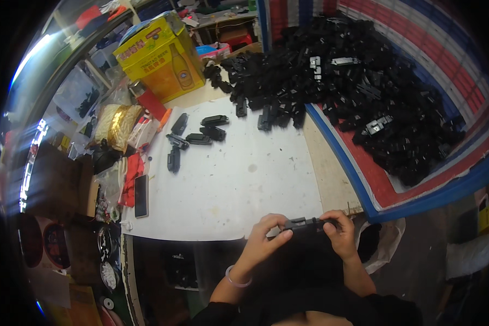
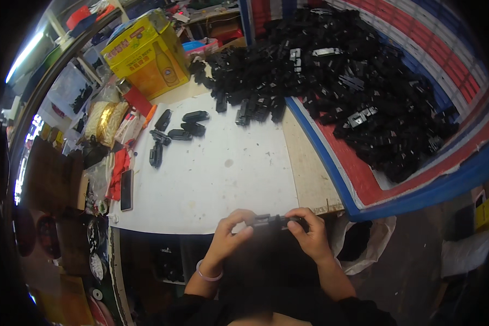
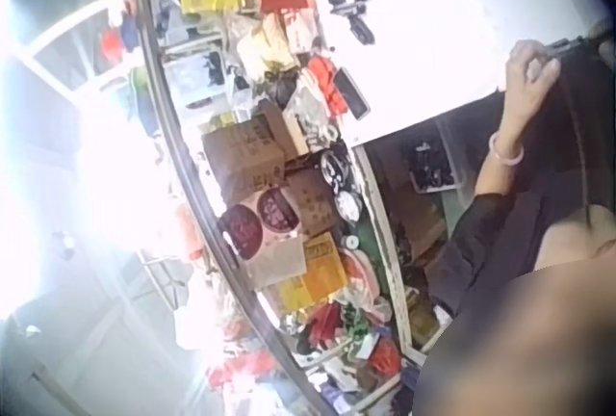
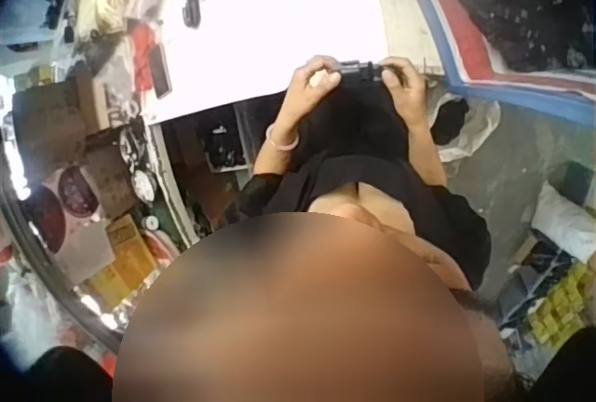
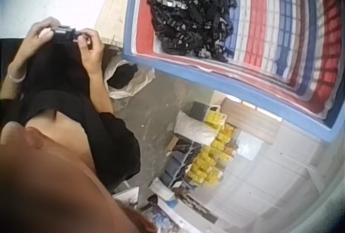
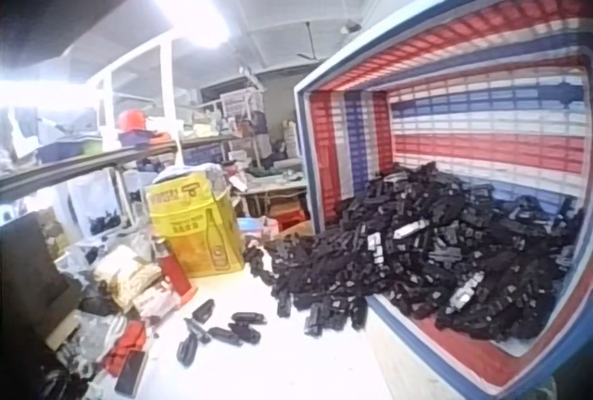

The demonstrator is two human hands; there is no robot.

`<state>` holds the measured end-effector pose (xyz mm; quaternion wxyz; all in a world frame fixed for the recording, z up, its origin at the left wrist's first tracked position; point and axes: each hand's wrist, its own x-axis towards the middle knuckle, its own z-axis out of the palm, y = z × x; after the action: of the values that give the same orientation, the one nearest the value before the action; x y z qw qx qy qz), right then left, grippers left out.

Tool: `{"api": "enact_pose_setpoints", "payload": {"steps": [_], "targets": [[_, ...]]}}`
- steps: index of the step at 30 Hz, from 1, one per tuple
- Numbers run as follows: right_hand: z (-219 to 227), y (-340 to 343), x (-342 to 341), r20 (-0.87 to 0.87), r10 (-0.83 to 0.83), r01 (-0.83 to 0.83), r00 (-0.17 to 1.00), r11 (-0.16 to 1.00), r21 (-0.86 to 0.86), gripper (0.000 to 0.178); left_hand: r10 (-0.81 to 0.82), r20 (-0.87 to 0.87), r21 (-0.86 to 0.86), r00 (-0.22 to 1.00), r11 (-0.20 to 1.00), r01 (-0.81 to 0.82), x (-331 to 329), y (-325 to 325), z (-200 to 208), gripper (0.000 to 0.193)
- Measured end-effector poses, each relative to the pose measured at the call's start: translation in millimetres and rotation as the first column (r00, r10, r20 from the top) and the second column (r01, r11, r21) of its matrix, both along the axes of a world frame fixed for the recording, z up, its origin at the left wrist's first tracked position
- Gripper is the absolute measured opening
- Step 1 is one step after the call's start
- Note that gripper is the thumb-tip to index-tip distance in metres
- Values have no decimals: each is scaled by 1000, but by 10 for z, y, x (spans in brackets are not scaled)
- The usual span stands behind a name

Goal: Picking up black plastic toy parts from a pile, inspecting them, and arranging them neatly on a white workbench.

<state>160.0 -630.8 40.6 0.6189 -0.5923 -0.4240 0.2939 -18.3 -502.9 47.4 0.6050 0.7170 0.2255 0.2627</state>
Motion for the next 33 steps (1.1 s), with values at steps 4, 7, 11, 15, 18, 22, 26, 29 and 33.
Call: {"api": "enact_pose_setpoints", "payload": {"steps": [4,7,11,15,18,22,26,29,33], "targets": [[-65,12,23,168,131,-131,977,991,-14,33,-47,-182,106,982,992,67,-613,228,67,25],[-169,-25,86,57,138,-135,989,989,-66,32,-307,-659,-37,687,925,379,-1245,585,391,37],[-328,6,116,-54,119,-124,991,987,-101,30,22,-819,76,574,995,70,-1545,788,416,43],[-184,98,-22,42,133,-128,990,986,-107,24,439,-401,750,804,662,13,-1277,1641,-136,40],[-181,96,-73,134,151,-142,979,987,-76,22,661,-277,917,697,399,-14,-709,2361,-367,49],[-152,12,-89,124,140,-127,982,986,-104,22,847,-99,995,523,92,40,-417,3061,-567,40],[-191,-131,-28,56,79,-68,995,982,-174,22,831,-161,984,533,97,146,-460,3199,-635,30],[-310,-120,12,-26,43,-47,999,985,-163,23,716,-141,989,684,125,74,-431,2839,-525,30],[-308,100,-57,-162,132,-153,978,980,-125,25,475,95,994,875,3,-109,-161,1737,-386,27]]}}
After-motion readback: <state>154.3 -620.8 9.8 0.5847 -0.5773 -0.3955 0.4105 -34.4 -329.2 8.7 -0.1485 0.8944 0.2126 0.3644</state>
